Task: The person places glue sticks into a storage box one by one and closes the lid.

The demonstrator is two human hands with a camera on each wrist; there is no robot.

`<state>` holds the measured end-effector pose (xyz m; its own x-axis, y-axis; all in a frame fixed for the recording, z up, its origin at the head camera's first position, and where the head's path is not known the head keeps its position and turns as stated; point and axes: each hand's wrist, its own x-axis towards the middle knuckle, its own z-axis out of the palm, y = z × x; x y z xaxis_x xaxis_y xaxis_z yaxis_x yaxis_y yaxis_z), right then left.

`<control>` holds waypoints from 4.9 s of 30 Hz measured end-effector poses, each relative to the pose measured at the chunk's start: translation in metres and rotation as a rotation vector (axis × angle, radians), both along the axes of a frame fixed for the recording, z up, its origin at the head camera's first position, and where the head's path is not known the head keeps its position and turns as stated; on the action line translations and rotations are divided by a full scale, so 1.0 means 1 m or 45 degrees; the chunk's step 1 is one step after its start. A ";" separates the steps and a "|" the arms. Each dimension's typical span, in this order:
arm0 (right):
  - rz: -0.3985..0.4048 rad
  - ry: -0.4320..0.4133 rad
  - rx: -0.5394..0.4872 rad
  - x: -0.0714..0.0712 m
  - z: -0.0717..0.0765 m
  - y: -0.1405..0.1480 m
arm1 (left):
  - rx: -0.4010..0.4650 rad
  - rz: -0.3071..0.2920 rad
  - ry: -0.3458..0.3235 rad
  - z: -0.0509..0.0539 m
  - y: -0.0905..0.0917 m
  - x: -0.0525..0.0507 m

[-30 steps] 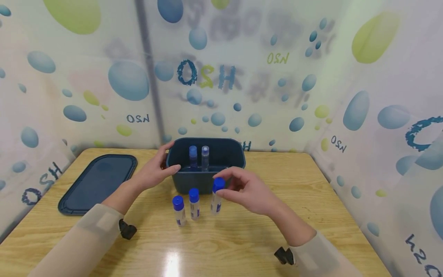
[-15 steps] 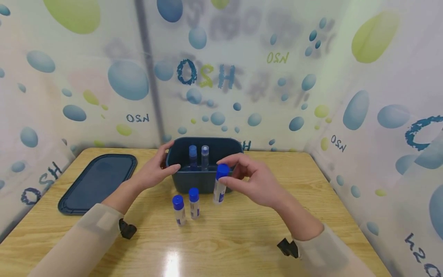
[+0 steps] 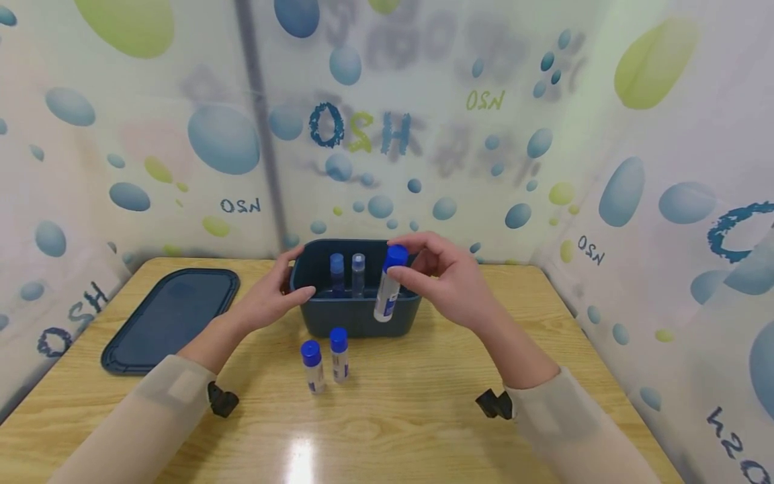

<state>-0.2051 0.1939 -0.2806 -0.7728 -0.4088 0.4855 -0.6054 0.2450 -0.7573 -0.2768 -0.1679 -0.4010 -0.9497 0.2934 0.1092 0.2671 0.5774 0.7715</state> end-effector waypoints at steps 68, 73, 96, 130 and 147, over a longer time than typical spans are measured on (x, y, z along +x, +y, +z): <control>-0.274 -0.185 0.375 -0.128 -0.074 -0.025 | 0.024 -0.027 0.009 0.000 -0.001 0.001; -0.289 -0.171 0.436 -0.129 -0.074 -0.025 | 0.013 -0.020 0.014 0.000 -0.001 0.001; -0.376 -0.176 0.732 -0.130 -0.071 -0.030 | 0.006 -0.014 0.007 0.002 0.000 0.001; -0.334 -0.238 0.676 -0.130 -0.070 -0.029 | 0.012 -0.018 0.006 0.000 0.000 0.001; -0.335 -0.297 0.581 -0.128 -0.072 -0.029 | 0.024 -0.030 0.015 -0.001 -0.001 0.000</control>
